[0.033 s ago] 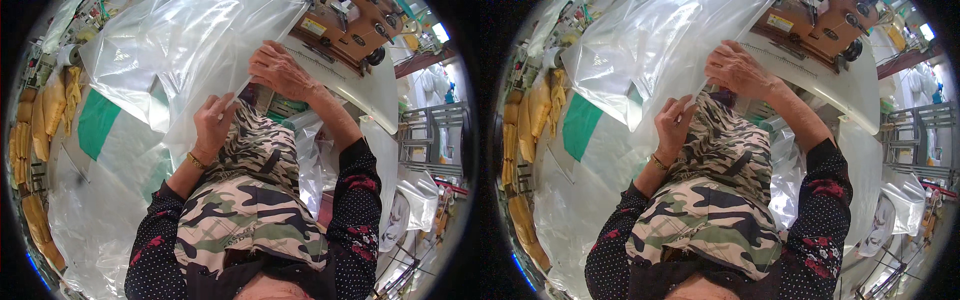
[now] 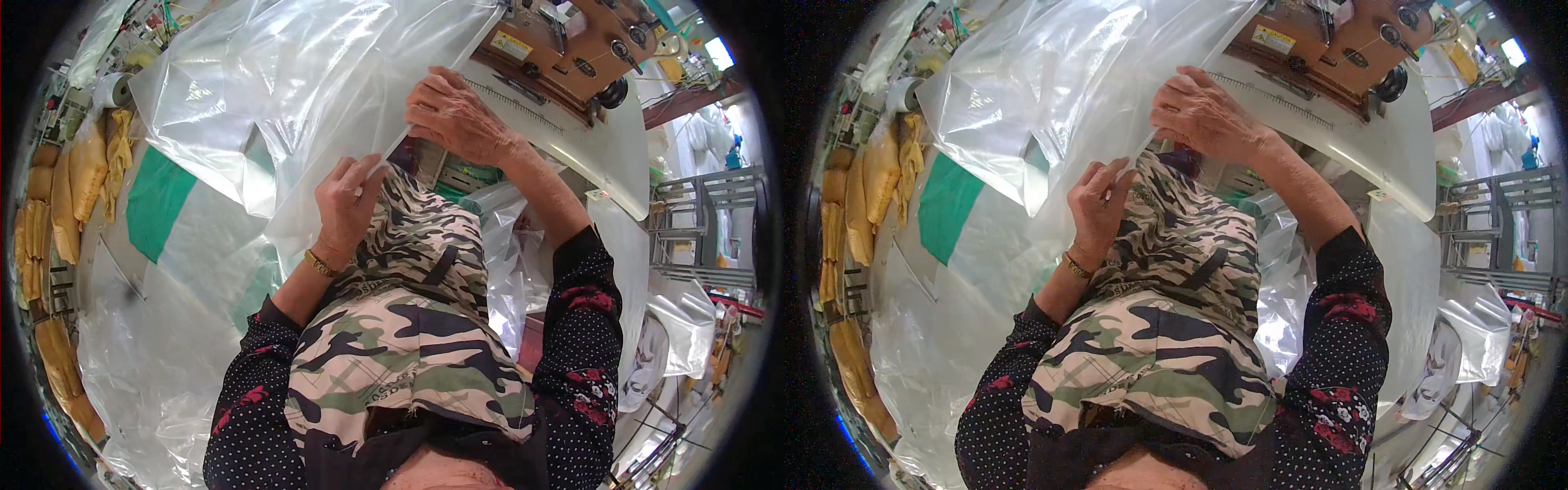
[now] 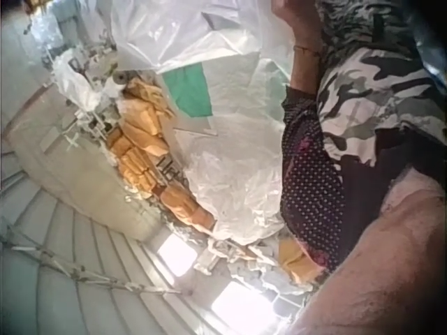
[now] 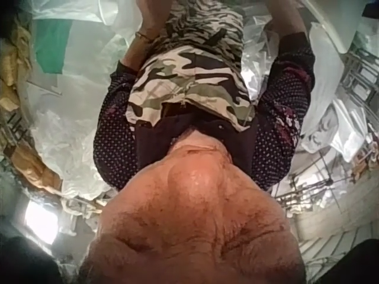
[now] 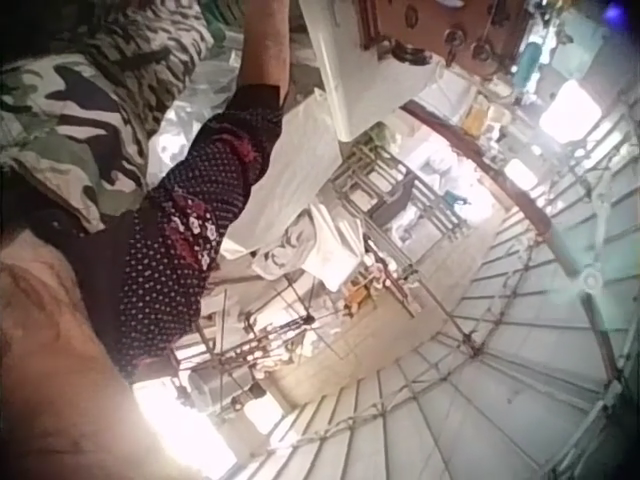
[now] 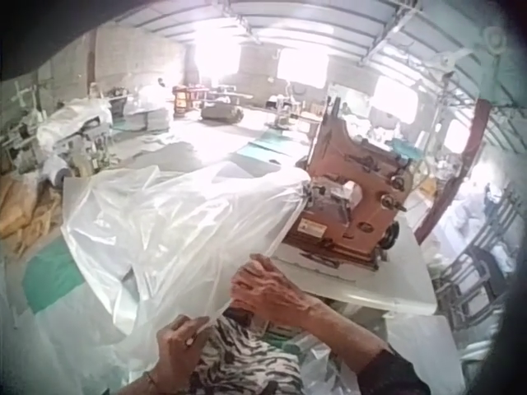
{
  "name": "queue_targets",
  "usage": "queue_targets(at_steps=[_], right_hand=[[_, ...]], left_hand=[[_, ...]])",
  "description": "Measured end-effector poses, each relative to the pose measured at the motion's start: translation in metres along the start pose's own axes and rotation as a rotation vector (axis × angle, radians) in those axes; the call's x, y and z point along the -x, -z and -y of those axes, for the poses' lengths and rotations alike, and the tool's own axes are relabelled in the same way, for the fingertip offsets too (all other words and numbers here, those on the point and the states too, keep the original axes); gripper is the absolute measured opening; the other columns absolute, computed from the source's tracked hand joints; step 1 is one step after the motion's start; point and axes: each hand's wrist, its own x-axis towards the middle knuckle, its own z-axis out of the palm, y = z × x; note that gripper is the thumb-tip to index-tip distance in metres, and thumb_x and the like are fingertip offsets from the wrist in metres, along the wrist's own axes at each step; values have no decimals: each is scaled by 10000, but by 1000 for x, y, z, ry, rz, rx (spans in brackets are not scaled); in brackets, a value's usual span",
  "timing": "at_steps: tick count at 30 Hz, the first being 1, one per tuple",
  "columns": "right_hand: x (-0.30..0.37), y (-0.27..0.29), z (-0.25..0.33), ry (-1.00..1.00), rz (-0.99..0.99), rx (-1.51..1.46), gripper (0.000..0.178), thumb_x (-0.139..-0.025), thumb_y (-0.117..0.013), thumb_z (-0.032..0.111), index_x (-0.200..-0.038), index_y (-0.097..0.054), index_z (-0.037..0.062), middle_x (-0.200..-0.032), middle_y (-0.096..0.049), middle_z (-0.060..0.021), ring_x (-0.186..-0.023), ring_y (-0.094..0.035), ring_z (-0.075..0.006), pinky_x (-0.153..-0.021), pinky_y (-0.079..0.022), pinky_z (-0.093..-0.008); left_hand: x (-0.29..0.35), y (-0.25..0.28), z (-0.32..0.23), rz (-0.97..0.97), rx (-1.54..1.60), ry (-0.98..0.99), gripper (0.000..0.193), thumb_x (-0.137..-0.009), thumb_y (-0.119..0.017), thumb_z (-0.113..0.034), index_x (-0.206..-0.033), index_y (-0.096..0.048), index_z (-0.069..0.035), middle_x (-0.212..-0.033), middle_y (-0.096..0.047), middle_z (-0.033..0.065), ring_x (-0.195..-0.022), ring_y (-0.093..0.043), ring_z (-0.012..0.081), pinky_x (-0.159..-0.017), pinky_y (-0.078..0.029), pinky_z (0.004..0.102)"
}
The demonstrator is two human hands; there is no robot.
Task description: The person stitches the edges of large plastic sheets using an industrial sewing machine.
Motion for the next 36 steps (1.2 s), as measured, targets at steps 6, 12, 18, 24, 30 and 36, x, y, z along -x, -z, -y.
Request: queue_targets(at_steps=[6,12,18,24,30,36], right_hand=[[0,1,-6,-42,29,34,239,-827,-686,279,-872,-558,82,-925,-560,-43,-943,-542,-244,-901,-414,-375],[-4,7,-21,-32,13,-67,245,-826,-688,284,-825,-543,87,-855,-548,-39,-869,-551,-227,-827,-424,-363],[2,12,-38,-82,10,-56,222,-860,-672,302,-823,-583,102,-808,-544,-20,-850,-558,-201,-822,-416,-350],[8,30,-51,-78,99,98,205,-921,-611,338,-868,-616,140,-825,-592,5,-892,-587,-163,-952,-342,-360],[18,36,-68,-182,61,248,254,-877,-668,342,-959,-587,115,-891,-573,-53,-961,-570,-202,-967,-334,-400],[36,-25,-56,-845,-627,232,389,-831,-724,290,-1083,-545,53,-921,-577,-100,-907,-572,-287,-815,-451,-400]], left_hand=[[-11,6,-5,20,-63,-117,167,-822,-682,-15,-985,-699,-47,-766,-591,103,-630,-601,278,-567,-467,357],[-9,17,-8,59,-176,-188,344,-823,-614,43,-1140,-675,-77,-893,-616,102,-750,-645,283,-631,-499,368],[-11,19,-12,141,-227,-252,398,-841,-589,34,-1213,-651,-94,-841,-599,106,-718,-616,295,-626,-492,381],[-29,16,-20,322,-169,-219,284,-836,-608,-12,-1105,-671,-80,-736,-562,100,-635,-596,294,-563,-472,396],[-29,0,-33,430,-144,-428,145,-805,-623,-49,-949,-633,-48,-704,-561,108,-628,-616,297,-542,-485,407],[-26,-24,-21,519,-298,-576,210,-773,-615,-36,-981,-589,-46,-719,-560,89,-670,-633,277,-556,-503,400]])
